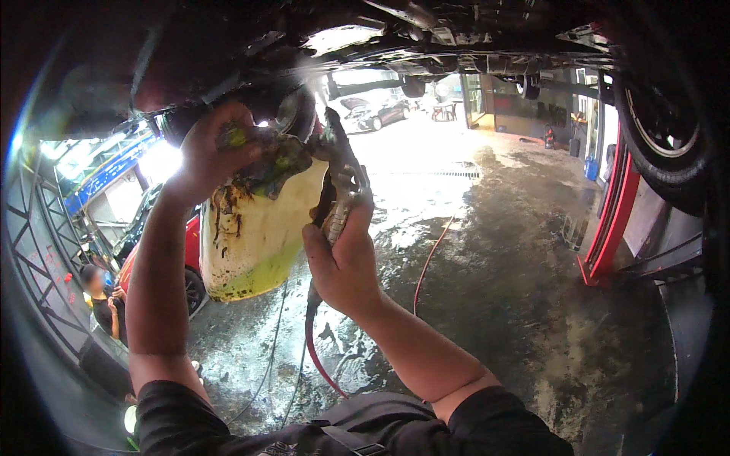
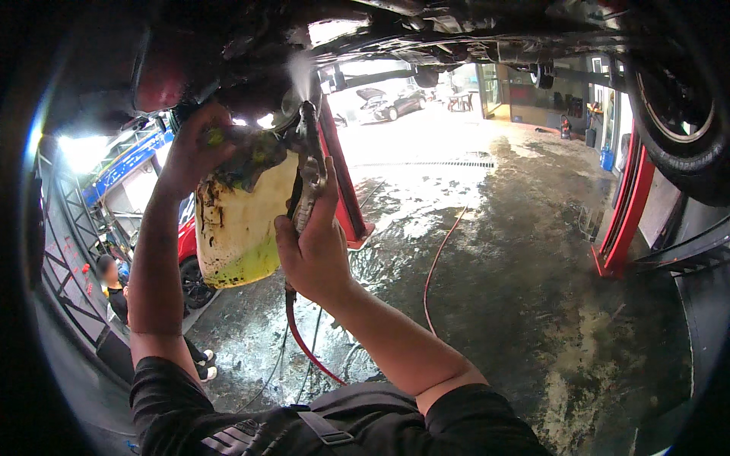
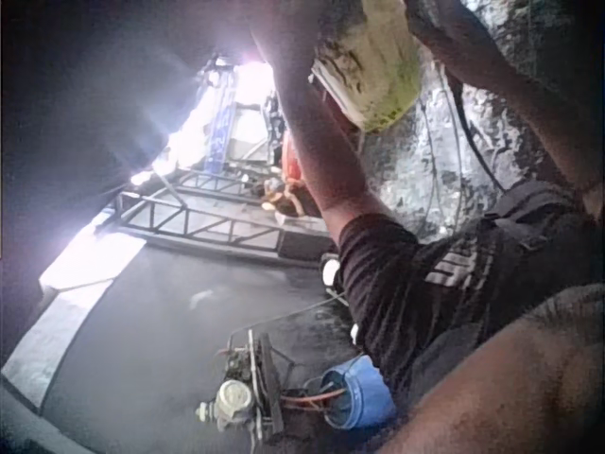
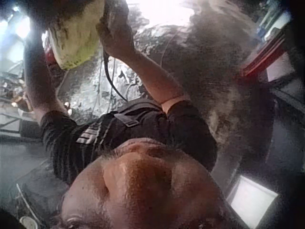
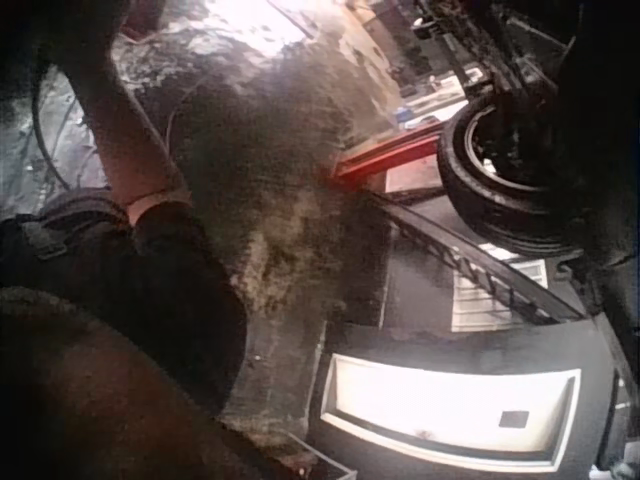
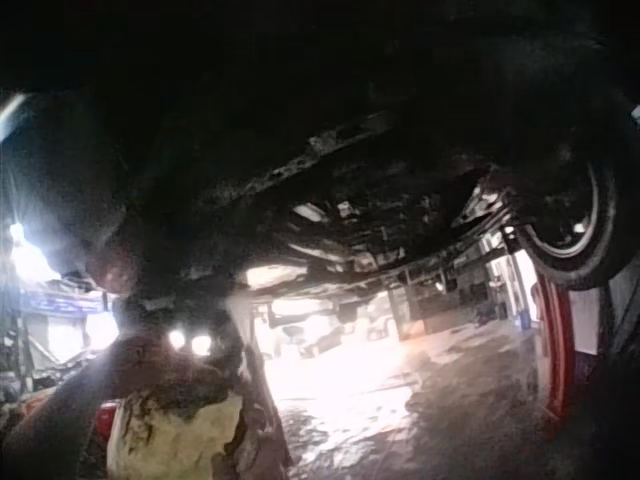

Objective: The person uses a pressure washer to clean the undercarriage of a car raised on a lift. They direct the spray at various components beneath the vehicle, moving the nozzle to cover different areas while holding a cloth in the other hand.

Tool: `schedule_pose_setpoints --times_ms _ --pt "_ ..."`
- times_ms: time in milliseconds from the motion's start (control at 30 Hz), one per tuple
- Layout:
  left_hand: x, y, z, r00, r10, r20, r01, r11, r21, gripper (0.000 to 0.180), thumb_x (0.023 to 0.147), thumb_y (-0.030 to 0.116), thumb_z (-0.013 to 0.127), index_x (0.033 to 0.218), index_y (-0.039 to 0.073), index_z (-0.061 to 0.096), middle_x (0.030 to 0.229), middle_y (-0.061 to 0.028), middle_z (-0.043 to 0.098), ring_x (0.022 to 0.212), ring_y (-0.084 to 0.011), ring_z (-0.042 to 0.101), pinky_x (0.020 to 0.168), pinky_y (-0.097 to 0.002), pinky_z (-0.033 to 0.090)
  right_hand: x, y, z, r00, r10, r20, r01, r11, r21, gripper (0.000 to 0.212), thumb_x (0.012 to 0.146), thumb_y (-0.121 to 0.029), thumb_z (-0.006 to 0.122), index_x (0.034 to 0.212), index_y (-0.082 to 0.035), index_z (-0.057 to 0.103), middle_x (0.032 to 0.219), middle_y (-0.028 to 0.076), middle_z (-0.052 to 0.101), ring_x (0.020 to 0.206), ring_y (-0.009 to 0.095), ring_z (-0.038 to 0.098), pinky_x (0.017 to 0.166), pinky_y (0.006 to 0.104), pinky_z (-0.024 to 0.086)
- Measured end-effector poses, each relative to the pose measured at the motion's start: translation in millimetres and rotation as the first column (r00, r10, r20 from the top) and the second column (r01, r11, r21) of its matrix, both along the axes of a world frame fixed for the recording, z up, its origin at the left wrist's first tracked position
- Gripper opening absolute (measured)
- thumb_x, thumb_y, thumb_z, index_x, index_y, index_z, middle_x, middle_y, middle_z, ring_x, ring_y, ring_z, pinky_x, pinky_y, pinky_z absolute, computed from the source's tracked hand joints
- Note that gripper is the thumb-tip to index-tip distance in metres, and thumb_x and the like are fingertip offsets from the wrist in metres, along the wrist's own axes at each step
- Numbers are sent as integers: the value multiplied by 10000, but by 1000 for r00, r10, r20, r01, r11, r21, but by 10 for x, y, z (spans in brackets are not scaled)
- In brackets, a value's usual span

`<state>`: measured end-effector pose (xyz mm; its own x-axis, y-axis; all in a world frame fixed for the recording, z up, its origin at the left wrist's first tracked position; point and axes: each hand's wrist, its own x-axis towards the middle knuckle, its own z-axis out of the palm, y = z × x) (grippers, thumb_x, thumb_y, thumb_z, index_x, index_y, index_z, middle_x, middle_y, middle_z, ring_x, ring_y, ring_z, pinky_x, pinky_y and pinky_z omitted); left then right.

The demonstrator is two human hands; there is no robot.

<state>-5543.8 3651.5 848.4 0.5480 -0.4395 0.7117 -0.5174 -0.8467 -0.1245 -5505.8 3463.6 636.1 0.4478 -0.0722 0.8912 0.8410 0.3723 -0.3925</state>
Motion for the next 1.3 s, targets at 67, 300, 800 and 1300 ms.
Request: schedule_pose_setpoints --times_ms 67,300,800,1300 --pt "-108 12 -49 999 1 -47 -9 985 -172 445 822 64 780 1231 79 607 1190 -35 629 1152 -154 571 1049 -342 464 -67 -60 83 994 -68 81 68 998 5 935 983 -14 583 1644 64 -73 1428 357 535 1273 505 619 1102 523 476" --pt "-500 98 -327 995 -41 92 68 946 -317 368 860 82 793 1188 59 627 1036 -49 694 981 -158 640 883 -345 538 -66 -116 59 990 120 79 -113 990 -87 834 996 -23 585 1626 29 41 1375 301 541 1232 439 616 1070 485 482" --pt "984 -27 -639 962 -268 -45 238 910 -340 344 853 83 830 1125 57 622 993 -42 683 932 -132 635 844 -321 533 833 -166 -210 992 -102 -76 92 989 -119 864 1010 -44 557 1661 18 -8 1471 340 535 1329 455 621 1102 495 502" --pt "2991 -876 -331 951 -301 -65 304 951 52 344 892 220 834 1122 98 610 1006 -126 706 935 -249 702 874 -398 556 2423 -492 -362 850 -455 -266 486 872 62 702 1033 -110 603 1622 -40 229 1249 181 591 952 252 663 848 400 563"
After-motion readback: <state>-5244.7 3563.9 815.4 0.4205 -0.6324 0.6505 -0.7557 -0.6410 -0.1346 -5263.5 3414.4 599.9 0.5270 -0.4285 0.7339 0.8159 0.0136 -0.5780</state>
